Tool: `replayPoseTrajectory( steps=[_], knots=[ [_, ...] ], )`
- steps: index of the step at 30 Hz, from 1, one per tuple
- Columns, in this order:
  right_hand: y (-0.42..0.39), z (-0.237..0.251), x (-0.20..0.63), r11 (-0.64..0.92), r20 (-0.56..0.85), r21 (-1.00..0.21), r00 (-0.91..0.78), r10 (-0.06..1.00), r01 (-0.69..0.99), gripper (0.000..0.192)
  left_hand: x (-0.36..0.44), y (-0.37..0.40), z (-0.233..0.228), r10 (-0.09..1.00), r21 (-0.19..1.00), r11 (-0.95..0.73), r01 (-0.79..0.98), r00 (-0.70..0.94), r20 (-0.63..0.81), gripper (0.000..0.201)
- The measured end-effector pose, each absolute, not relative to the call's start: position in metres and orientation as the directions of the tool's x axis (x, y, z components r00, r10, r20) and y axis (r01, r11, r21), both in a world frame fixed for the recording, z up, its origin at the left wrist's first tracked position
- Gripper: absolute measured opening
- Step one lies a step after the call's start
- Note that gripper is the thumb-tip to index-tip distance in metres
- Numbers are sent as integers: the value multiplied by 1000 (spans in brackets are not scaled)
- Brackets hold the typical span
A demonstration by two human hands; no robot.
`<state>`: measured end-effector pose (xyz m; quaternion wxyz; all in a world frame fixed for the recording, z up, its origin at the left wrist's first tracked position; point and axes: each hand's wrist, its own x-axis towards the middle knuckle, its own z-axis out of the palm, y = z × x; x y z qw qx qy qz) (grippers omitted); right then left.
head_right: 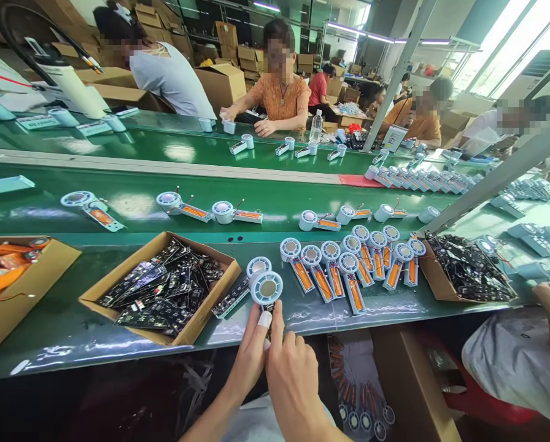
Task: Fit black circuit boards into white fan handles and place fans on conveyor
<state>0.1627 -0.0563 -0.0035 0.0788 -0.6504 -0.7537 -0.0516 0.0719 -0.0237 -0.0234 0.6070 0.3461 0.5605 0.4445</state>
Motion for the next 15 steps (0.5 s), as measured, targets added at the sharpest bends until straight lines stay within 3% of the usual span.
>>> replayPoseTrajectory(
  steps=[2, 6, 8, 10, 12, 15],
  knots=[
    [-52, -3, 162, 184, 205, -44, -171, 964, 982, 77, 69, -22, -31, 917, 912, 388, -131, -42, -396, 51],
    [-41, -4, 166, 306, 333, -227, -221, 916, 925, 76, 62, -17, -23, 926, 927, 374, -36, -38, -375, 46],
    [-42, -6, 171, 324, 352, -290, -214, 911, 901, 74, 53, -13, -9, 954, 951, 295, 95, 33, -299, 42],
    [-49, -9, 175, 293, 359, -314, -173, 917, 903, 71, 41, -7, 3, 986, 953, 100, 285, 98, -133, 38],
    [-54, -14, 179, 246, 343, -307, -134, 930, 919, 68, 28, 1, 8, 993, 852, -115, 510, 65, 95, 38],
    [-50, -20, 180, 169, 255, -247, -105, 961, 954, 60, 18, 12, 5, 951, 597, -199, 777, 7, 308, 39]
  ],
)
